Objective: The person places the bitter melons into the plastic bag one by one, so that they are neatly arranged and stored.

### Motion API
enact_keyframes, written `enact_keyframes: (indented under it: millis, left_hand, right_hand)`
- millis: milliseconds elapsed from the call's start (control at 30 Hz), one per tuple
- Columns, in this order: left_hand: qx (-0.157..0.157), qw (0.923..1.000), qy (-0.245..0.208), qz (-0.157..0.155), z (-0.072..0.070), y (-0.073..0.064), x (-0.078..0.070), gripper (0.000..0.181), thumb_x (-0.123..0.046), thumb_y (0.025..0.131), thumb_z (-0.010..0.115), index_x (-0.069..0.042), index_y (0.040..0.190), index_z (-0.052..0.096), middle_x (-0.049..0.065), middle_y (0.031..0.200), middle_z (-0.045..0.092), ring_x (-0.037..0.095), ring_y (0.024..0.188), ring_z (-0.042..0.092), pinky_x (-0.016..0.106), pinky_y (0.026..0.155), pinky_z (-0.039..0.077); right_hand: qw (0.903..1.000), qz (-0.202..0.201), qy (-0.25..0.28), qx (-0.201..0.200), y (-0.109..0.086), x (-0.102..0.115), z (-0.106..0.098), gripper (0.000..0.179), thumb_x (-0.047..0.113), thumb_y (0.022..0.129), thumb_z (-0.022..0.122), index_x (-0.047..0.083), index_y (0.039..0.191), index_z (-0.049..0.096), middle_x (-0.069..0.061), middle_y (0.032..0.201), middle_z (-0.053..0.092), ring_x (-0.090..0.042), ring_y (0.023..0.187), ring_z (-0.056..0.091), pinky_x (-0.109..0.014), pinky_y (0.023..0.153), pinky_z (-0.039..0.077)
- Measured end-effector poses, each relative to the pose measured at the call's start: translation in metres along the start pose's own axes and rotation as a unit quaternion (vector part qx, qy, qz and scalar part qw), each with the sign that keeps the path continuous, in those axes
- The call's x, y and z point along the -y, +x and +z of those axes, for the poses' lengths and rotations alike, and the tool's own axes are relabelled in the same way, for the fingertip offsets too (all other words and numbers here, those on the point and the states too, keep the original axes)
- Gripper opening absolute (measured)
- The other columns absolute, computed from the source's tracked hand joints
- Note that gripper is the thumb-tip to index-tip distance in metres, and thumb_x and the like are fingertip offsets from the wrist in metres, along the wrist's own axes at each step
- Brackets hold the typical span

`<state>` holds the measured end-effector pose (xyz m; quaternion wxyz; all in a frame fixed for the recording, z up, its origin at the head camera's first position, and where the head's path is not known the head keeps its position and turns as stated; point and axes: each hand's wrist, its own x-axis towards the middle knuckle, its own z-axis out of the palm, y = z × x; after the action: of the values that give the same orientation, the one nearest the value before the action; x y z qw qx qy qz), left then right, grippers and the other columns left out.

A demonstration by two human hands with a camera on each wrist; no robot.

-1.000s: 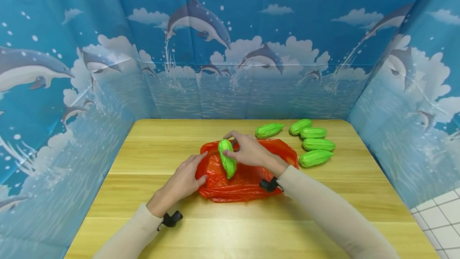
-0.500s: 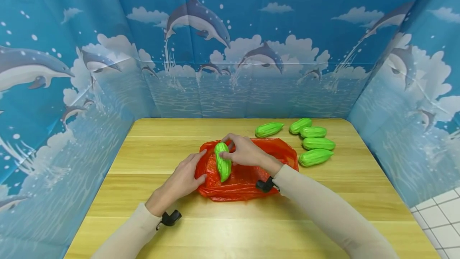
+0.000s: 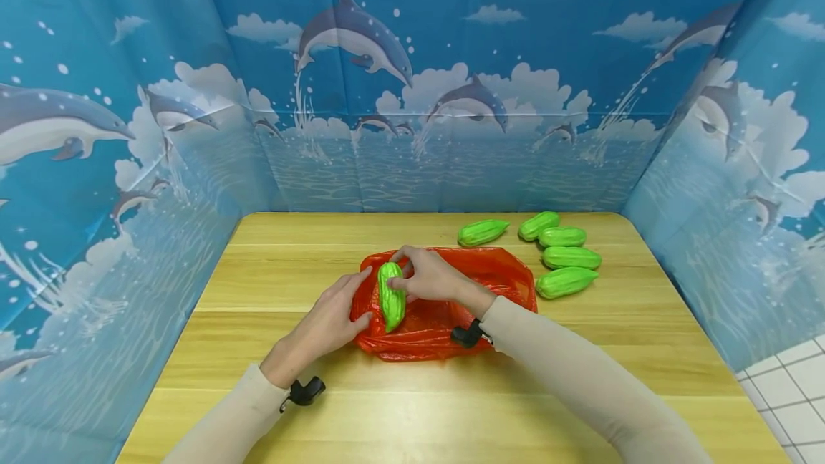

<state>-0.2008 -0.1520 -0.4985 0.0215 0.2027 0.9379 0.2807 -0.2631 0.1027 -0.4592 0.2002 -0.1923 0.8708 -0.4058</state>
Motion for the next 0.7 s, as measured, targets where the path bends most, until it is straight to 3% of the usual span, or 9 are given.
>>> enact_keyframes:
  millis: [133,400,700]
  left_hand:
    - [-0.001,1.0,0.003,0.002,-0.0003,-0.001,-0.0012,0.088,-0.017,0.105,0.087,-0.006,0.18,0.043,0.023,0.169,0.061,0.045,0.152,0.067,0.063,0.124,0.06]
    - [-0.002,0.9999,0.007,0.009,-0.0003,-0.002,-0.0022,0.087,-0.017,0.106,0.086,-0.006,0.18,0.042,0.023,0.171,0.06,0.045,0.153,0.066,0.062,0.125,0.059]
    - [0.001,1.0,0.003,0.002,0.0002,-0.0022,-0.0033,0.087,-0.017,0.106,0.086,-0.007,0.18,0.042,0.024,0.171,0.059,0.047,0.154,0.065,0.063,0.124,0.059]
  right_hand:
    - [0.9999,0.01,0.006,0.006,0.0012,-0.0011,0.0039,0.056,0.032,0.114,0.078,0.005,0.16,0.061,-0.012,0.114,0.079,-0.035,0.09,0.088,-0.038,0.091,0.071]
    - [0.9986,0.035,0.022,0.034,0.0005,-0.0051,0.0076,0.058,0.03,0.115,0.077,0.005,0.164,0.057,-0.015,0.119,0.083,-0.03,0.091,0.089,-0.048,0.104,0.072]
    - [0.9994,0.021,0.001,0.029,-0.0022,-0.0082,0.0075,0.06,0.027,0.113,0.08,0.004,0.163,0.058,-0.015,0.116,0.085,-0.031,0.088,0.088,-0.039,0.089,0.073]
